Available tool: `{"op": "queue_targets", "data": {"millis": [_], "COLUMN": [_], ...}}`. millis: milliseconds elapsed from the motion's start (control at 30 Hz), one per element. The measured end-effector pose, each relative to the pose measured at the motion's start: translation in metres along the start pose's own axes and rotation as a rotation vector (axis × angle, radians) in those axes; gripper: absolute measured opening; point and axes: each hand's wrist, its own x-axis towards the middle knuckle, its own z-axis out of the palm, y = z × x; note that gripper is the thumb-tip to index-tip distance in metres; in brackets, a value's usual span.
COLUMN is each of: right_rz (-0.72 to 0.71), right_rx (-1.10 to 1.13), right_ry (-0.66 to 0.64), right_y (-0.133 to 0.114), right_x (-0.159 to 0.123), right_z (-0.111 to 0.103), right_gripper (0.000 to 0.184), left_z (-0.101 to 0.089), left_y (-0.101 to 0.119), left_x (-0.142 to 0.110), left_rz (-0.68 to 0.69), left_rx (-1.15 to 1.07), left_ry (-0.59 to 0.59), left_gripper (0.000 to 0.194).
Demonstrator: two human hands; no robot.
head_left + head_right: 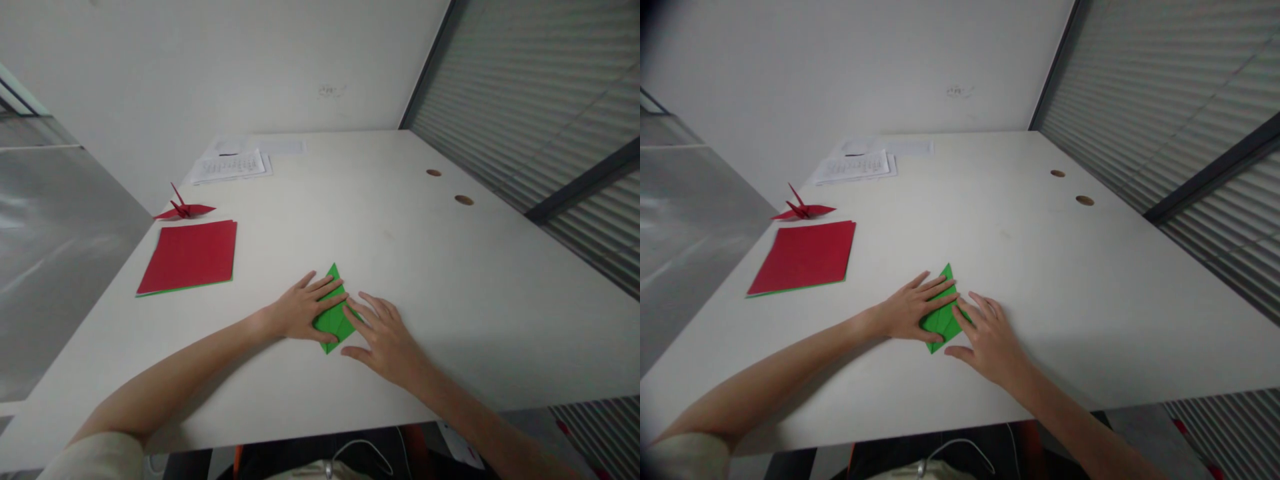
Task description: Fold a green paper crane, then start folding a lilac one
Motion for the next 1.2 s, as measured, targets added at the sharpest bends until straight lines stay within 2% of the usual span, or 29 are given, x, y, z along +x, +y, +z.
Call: {"op": "queue_targets", "data": {"millis": [167,267,333,433,533,633,700,767,900,1033,1200], "right_rz": [0.035,0.067,0.114,0.194,0.233,0.322,0.321,0.314,0.308,0.310,0.328], "right_rx": [0.005,0.121,0.249,0.441,0.421,0.233,0.126,0.047,-0.078,-0.118,-0.120], "right_ry": [-0.044,-0.025,0.056,0.205,0.280,0.182,0.077,0.006,-0.029,-0.044,-0.041], "right_y": [0.001,0.009,0.019,0.034,0.045,0.049,0.049,0.049,0.051,0.059,0.070], "right_x": [-0.012,-0.003,0.012,0.050,0.097,0.138,0.155,0.165,0.170,0.176,0.188], "right_z": [-0.001,-0.004,-0.006,-0.004,0.009,0.030,0.044,0.054,0.061,0.060,0.061], "right_gripper": [0.071,0.051,0.040,0.038,0.039,0.041,0.043,0.045,0.053,0.059,0.060], "left_z": [-0.001,0.000,0.000,0.000,-0.001,-0.002,-0.002,-0.001,0.004,0.010,0.011], "left_y": [0.000,0.001,0.002,0.003,0.003,0.002,0.003,0.006,0.022,0.043,0.054], "left_x": [0.000,0.000,0.001,0.004,0.006,0.007,0.008,0.008,0.005,0.001,-0.001], "left_rz": [-0.002,-0.011,-0.033,-0.046,-0.017,0.008,0.014,0.010,0.018,0.042,-0.007], "left_rx": [0.001,-0.002,0.002,0.020,0.027,0.018,0.009,0.009,0.019,-0.036,-0.075], "left_ry": [-0.003,0.000,-0.001,-0.011,-0.020,-0.030,-0.041,-0.049,-0.029,0.009,0.024], "left_gripper": [0.094,0.093,0.093,0.092,0.091,0.091,0.090,0.088,0.077,0.106,0.115]}}
